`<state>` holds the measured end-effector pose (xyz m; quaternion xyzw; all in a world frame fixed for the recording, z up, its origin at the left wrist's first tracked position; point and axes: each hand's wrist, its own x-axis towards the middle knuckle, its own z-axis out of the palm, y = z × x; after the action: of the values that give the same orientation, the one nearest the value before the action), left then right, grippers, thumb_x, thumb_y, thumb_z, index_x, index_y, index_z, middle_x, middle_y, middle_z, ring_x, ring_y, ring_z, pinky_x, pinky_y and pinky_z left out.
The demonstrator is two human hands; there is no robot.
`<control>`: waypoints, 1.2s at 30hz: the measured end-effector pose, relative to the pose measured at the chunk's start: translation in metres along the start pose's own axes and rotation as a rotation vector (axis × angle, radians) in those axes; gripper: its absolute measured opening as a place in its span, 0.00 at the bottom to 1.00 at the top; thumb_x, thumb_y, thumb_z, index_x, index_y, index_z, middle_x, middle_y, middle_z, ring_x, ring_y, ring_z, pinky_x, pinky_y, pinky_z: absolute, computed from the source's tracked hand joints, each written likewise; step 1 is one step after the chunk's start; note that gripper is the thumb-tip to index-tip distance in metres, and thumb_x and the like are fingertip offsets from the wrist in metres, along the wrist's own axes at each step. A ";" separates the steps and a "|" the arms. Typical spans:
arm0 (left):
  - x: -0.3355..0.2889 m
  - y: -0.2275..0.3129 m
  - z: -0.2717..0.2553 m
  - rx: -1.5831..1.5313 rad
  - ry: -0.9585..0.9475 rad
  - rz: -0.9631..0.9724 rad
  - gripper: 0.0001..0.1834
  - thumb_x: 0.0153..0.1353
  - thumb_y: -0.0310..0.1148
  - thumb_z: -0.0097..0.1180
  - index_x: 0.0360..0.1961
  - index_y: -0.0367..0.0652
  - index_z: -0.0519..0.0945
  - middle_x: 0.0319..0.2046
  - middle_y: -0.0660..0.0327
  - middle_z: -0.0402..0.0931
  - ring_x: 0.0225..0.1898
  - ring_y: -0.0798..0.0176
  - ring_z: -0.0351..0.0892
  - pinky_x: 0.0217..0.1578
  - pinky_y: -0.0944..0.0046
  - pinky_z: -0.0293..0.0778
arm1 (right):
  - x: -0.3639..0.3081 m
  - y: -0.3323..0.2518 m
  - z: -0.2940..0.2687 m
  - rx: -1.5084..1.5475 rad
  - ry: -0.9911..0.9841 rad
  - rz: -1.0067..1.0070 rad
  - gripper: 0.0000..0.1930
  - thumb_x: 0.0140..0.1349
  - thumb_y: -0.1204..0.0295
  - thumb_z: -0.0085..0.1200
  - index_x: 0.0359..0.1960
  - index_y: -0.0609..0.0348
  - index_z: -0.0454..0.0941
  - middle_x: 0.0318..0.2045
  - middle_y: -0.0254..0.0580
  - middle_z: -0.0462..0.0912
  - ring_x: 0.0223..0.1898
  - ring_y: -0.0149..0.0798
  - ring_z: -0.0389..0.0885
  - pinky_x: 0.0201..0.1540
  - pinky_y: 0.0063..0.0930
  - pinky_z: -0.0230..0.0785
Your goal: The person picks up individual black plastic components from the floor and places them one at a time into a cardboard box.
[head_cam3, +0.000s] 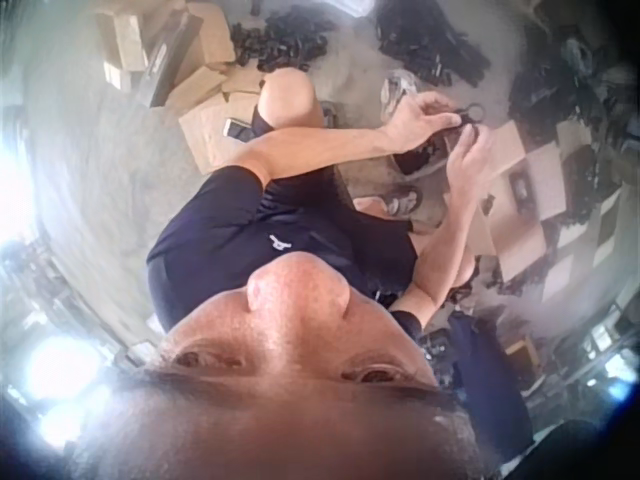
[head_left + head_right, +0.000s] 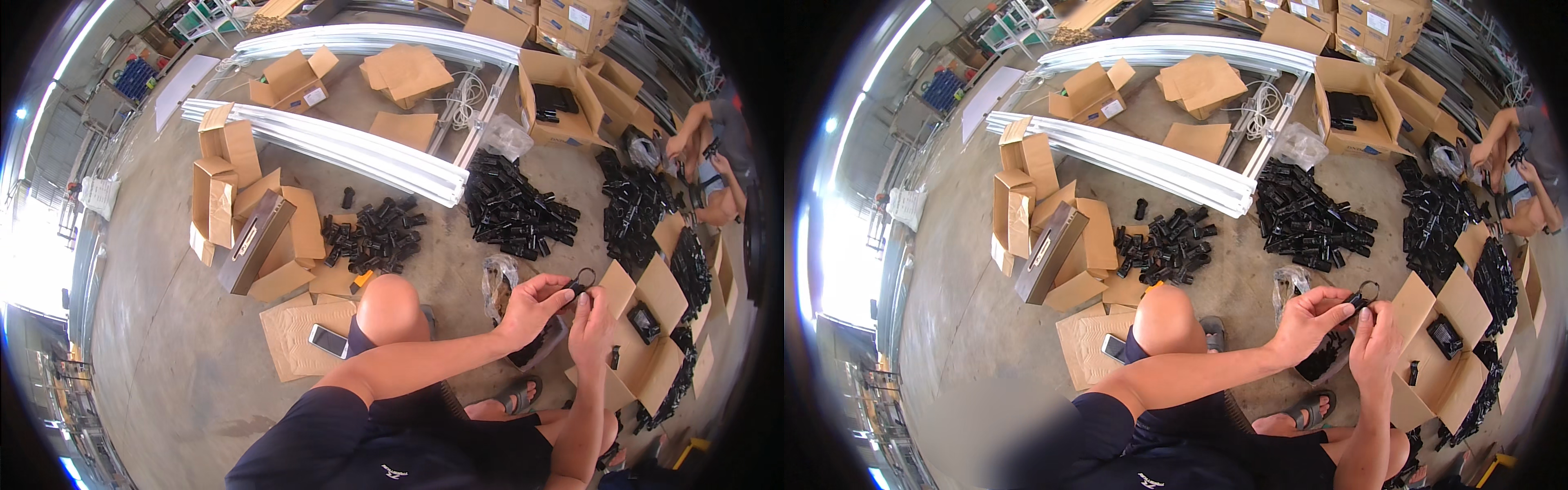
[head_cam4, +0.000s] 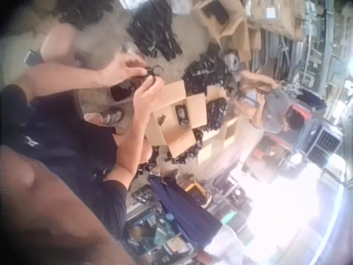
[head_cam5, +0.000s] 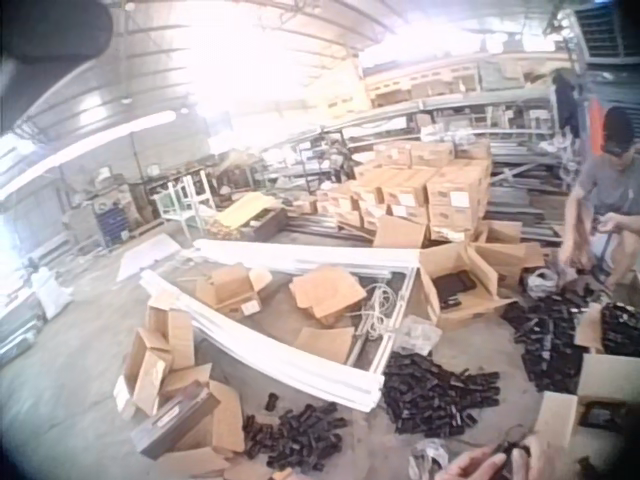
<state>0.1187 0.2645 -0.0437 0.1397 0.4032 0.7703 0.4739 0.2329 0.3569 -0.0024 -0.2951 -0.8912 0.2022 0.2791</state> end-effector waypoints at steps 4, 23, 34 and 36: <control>0.001 -0.002 0.005 -0.029 -0.008 -0.002 0.13 0.69 0.26 0.62 0.53 0.35 0.81 0.42 0.60 0.86 0.39 0.73 0.83 0.40 0.70 0.82 | -0.003 0.016 0.002 -0.068 -0.027 0.059 0.12 0.76 0.67 0.46 0.36 0.62 0.73 0.27 0.50 0.78 0.29 0.56 0.79 0.32 0.46 0.68; 0.000 0.000 0.002 0.024 0.015 0.013 0.14 0.70 0.26 0.60 0.54 0.33 0.80 0.41 0.61 0.86 0.42 0.73 0.82 0.46 0.69 0.81 | -0.008 0.009 0.009 -0.024 -0.029 0.040 0.15 0.78 0.65 0.44 0.41 0.64 0.77 0.34 0.56 0.82 0.34 0.60 0.81 0.34 0.47 0.70; 0.010 -0.002 -0.008 -0.008 0.045 -0.019 0.11 0.68 0.27 0.63 0.50 0.37 0.82 0.38 0.63 0.86 0.36 0.75 0.81 0.37 0.72 0.80 | -0.001 0.007 0.010 0.110 -0.037 0.025 0.08 0.74 0.72 0.51 0.47 0.64 0.75 0.35 0.54 0.82 0.36 0.55 0.84 0.37 0.42 0.74; 0.008 0.001 -0.007 -0.078 0.026 -0.050 0.11 0.68 0.27 0.63 0.50 0.36 0.82 0.39 0.60 0.87 0.36 0.74 0.83 0.37 0.70 0.82 | 0.000 0.005 0.011 0.045 -0.047 0.007 0.08 0.75 0.70 0.48 0.45 0.63 0.74 0.35 0.55 0.82 0.34 0.56 0.83 0.35 0.43 0.72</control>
<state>0.1097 0.2676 -0.0483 0.1010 0.3825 0.7750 0.4928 0.2283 0.3583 -0.0140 -0.2872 -0.8916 0.2299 0.2641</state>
